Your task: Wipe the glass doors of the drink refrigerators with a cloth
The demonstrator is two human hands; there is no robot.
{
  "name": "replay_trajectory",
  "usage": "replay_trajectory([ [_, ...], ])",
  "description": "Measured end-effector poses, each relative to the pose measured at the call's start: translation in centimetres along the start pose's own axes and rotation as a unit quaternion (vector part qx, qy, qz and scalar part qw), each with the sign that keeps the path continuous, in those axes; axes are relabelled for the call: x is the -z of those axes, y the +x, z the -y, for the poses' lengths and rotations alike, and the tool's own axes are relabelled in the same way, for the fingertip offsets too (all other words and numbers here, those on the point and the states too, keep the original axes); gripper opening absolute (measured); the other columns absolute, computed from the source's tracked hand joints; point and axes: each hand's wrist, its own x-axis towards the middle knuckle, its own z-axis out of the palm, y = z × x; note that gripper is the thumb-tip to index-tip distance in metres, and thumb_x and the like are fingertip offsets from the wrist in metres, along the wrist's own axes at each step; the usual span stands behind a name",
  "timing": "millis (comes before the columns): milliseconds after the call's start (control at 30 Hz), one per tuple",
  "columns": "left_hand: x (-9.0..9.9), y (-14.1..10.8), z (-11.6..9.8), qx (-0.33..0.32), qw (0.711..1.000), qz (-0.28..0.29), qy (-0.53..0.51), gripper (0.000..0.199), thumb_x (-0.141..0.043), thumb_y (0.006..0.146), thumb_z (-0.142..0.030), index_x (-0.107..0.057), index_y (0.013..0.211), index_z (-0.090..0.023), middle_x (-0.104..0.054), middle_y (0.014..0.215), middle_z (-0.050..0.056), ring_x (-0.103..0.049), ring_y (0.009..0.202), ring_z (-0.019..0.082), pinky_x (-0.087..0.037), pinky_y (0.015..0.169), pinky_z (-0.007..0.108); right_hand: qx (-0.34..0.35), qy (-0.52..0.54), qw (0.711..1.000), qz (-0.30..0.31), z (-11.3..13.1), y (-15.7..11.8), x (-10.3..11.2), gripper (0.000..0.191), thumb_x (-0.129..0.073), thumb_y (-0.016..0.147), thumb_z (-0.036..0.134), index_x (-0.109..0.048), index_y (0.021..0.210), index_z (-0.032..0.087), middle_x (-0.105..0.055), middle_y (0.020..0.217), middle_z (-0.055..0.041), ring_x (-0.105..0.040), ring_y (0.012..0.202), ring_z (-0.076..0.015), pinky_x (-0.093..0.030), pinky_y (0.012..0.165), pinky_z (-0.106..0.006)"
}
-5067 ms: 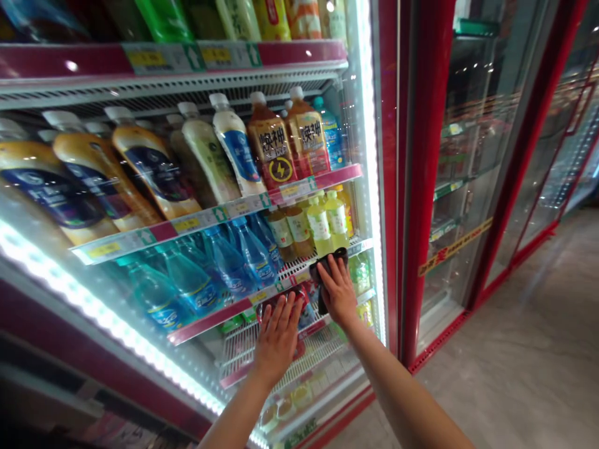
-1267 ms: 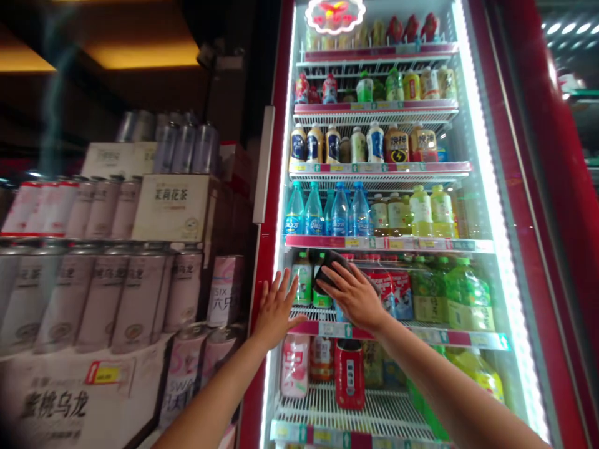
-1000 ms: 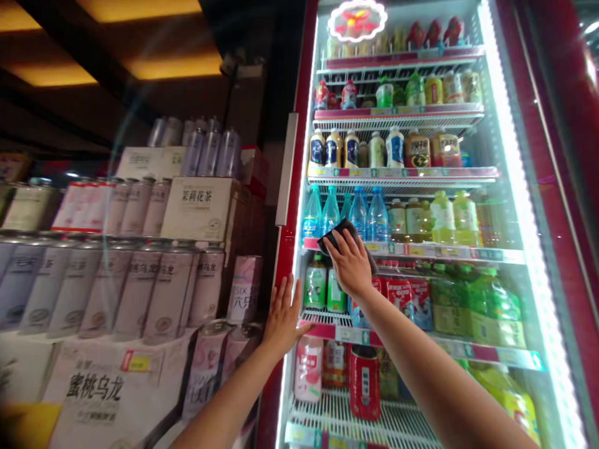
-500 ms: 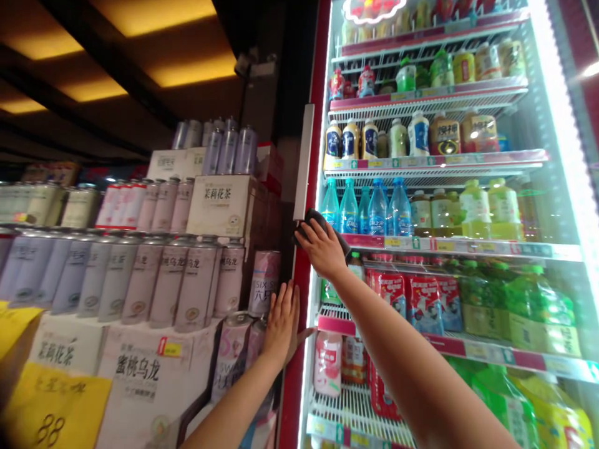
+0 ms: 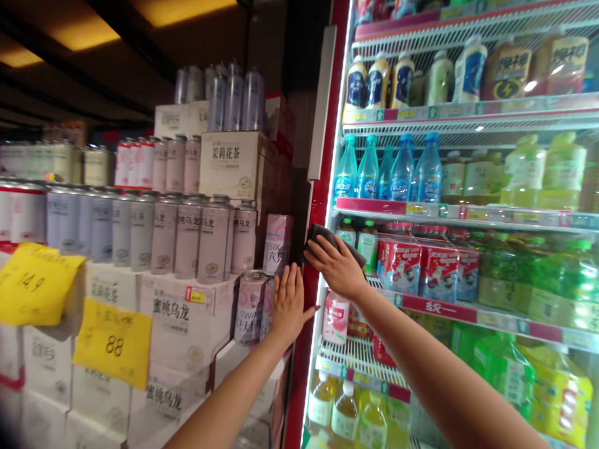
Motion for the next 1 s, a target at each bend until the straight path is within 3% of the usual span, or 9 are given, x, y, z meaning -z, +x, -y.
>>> replay_trajectory([
  [133, -0.4, -1.7, -0.7, 0.009, 1.0, 0.0, -0.005, 0.122, -0.076, 0.078, -0.052, 0.0, 0.16, -0.006, -0.017, 0.167, 0.022, -0.008, 0.157, 0.032, -0.018, 0.126, 0.056, 0.004, 0.016, 1.0, 0.016, 1.8, -2.1, -0.5, 0.055, -0.053, 0.096, 0.02, -0.046, 0.15, 0.027, -0.041, 0.161, -0.0029, -0.03, 0.151, -0.0274, -0.019, 0.124, -0.055],
  [300, -1.0, -4.9, -1.2, 0.01, 1.0, 0.009, -0.002, 0.123, -0.077, 0.077, -0.053, -0.001, 0.161, -0.006, -0.02, 0.166, 0.023, -0.012, 0.156, 0.034, -0.019, 0.126, 0.057, 0.027, 0.024, 0.999, 0.018, 4.4, -5.0, -1.3, 0.055, -0.055, 0.095, 0.022, -0.047, 0.149, 0.026, -0.042, 0.16, -0.0039, -0.031, 0.15, -0.0278, -0.022, 0.123, -0.054],
  [400, -1.3, -5.9, -1.1, 0.004, 1.0, 0.013, -0.002, 0.121, -0.078, 0.076, -0.052, -0.004, 0.161, -0.006, -0.022, 0.165, 0.024, -0.014, 0.156, 0.035, -0.022, 0.125, 0.057, 0.067, 0.021, 0.997, 0.018, 4.6, -5.0, -1.6, 0.053, -0.054, 0.096, 0.023, -0.048, 0.149, 0.023, -0.043, 0.159, -0.0048, -0.033, 0.148, -0.0288, -0.025, 0.122, -0.054],
  [500, -0.9, -4.5, -1.0, 0.004, 1.0, 0.013, 0.0, 0.112, -0.075, 0.08, -0.048, -0.009, 0.161, -0.007, -0.021, 0.165, 0.024, -0.014, 0.156, 0.035, -0.022, 0.124, 0.058, 0.085, 0.017, 0.996, 0.02, 2.2, -2.4, -1.0, 0.052, -0.052, 0.097, 0.022, -0.048, 0.149, 0.025, -0.044, 0.159, -0.0051, -0.035, 0.147, -0.029, -0.025, 0.121, -0.056],
  [633, 0.4, -0.5, -1.5, -0.008, 1.0, 0.004, -0.003, 0.101, -0.07, 0.085, -0.044, -0.013, 0.161, -0.01, -0.017, 0.167, 0.022, -0.011, 0.156, 0.034, -0.023, 0.125, 0.056, -0.024, 0.0, 1.0, 0.001, -3.0, 1.1, 1.2, 0.054, -0.05, 0.098, 0.023, -0.044, 0.151, 0.03, -0.041, 0.161, -0.0052, -0.032, 0.149, -0.0292, -0.021, 0.122, -0.059],
  [700, 1.0, 0.8, -1.9, -0.018, 1.0, 0.001, -0.007, 0.101, -0.069, 0.086, -0.043, -0.011, 0.161, -0.01, -0.016, 0.167, 0.02, -0.009, 0.156, 0.033, -0.023, 0.125, 0.054, -0.087, -0.009, 0.996, -0.021, -4.2, 0.4, 2.0, 0.059, -0.051, 0.097, 0.025, -0.039, 0.155, 0.031, -0.038, 0.162, -0.0057, -0.028, 0.151, -0.0304, -0.018, 0.122, -0.061],
  [800, 1.3, 0.9, -2.1, -0.032, 0.999, -0.001, -0.014, 0.102, -0.068, 0.087, -0.043, -0.006, 0.162, -0.012, -0.016, 0.168, 0.019, -0.009, 0.157, 0.031, -0.024, 0.125, 0.054, -0.179, -0.024, 0.982, -0.05, -2.7, -3.7, 2.0, 0.066, -0.054, 0.095, 0.024, -0.033, 0.158, 0.028, -0.035, 0.163, -0.0092, -0.024, 0.153, -0.0331, -0.016, 0.122, -0.062],
  [900, 1.3, 0.2, -2.0, -0.045, 0.999, 0.009, -0.019, 0.102, -0.07, 0.085, -0.042, -0.008, 0.162, -0.012, -0.018, 0.168, 0.019, -0.011, 0.156, 0.032, -0.023, 0.125, 0.054, -0.124, -0.026, 0.991, -0.032, 0.2, -7.0, 1.2, 0.063, -0.053, 0.095, 0.024, -0.037, 0.156, 0.027, -0.036, 0.163, -0.0088, -0.026, 0.152, -0.0328, -0.018, 0.122, -0.062],
  [1000, 1.5, 0.5, -2.2, -0.052, 0.998, 0.005, -0.018, 0.102, -0.071, 0.085, -0.04, -0.01, 0.161, -0.011, -0.021, 0.167, 0.02, -0.014, 0.156, 0.032, -0.023, 0.125, 0.054, -0.017, -0.015, 1.0, 0.001, -0.1, -5.9, 1.2, 0.055, -0.051, 0.097, 0.024, -0.044, 0.152, 0.03, -0.039, 0.162, -0.0041, -0.03, 0.15, -0.0291, -0.021, 0.122, -0.058],
])
